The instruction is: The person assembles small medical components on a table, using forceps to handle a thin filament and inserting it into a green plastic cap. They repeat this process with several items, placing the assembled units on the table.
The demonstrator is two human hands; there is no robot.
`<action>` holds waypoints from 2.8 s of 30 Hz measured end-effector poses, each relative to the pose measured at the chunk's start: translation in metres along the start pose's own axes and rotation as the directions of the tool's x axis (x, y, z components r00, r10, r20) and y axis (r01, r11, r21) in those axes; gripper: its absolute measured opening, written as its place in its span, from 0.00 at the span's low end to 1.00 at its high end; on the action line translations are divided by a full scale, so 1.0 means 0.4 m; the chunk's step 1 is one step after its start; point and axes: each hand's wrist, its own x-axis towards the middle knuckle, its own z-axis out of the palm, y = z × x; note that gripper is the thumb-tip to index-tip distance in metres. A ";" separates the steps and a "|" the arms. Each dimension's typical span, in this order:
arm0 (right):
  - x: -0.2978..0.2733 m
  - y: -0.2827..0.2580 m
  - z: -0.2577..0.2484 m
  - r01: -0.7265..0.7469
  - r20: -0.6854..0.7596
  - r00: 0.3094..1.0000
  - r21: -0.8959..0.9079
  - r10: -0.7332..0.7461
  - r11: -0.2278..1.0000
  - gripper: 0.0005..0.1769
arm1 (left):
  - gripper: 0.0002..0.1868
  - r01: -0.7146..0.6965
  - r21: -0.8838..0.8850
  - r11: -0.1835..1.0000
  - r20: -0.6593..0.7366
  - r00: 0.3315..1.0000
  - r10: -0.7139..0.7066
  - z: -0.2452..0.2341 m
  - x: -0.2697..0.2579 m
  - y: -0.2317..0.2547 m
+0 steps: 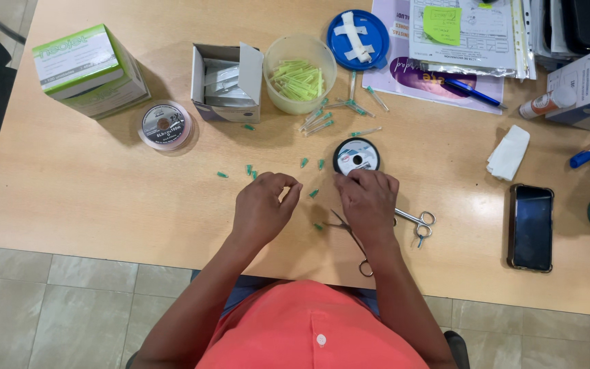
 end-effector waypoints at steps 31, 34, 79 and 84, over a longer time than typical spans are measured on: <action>-0.170 0.117 -0.305 -0.703 0.566 0.234 -0.463 0.791 0.540 0.31 | 0.19 -0.020 -0.010 1.000 0.197 0.980 0.021 0.056 -0.043 0.048; -0.153 0.124 -0.307 -0.634 0.593 0.250 -0.497 0.765 0.593 0.23 | 0.18 -0.040 -0.020 0.999 0.140 0.989 0.042 0.061 -0.043 0.043; -0.187 -0.010 -0.135 -0.678 0.764 0.633 0.626 0.128 -0.385 0.23 | 0.10 0.262 -0.622 0.737 0.200 0.964 -0.174 -0.039 -0.019 0.114; -0.184 0.015 -0.192 -0.865 0.864 0.485 0.453 -0.133 -0.216 0.51 | 0.09 0.252 -0.596 0.763 0.147 0.968 -0.205 -0.033 -0.014 0.085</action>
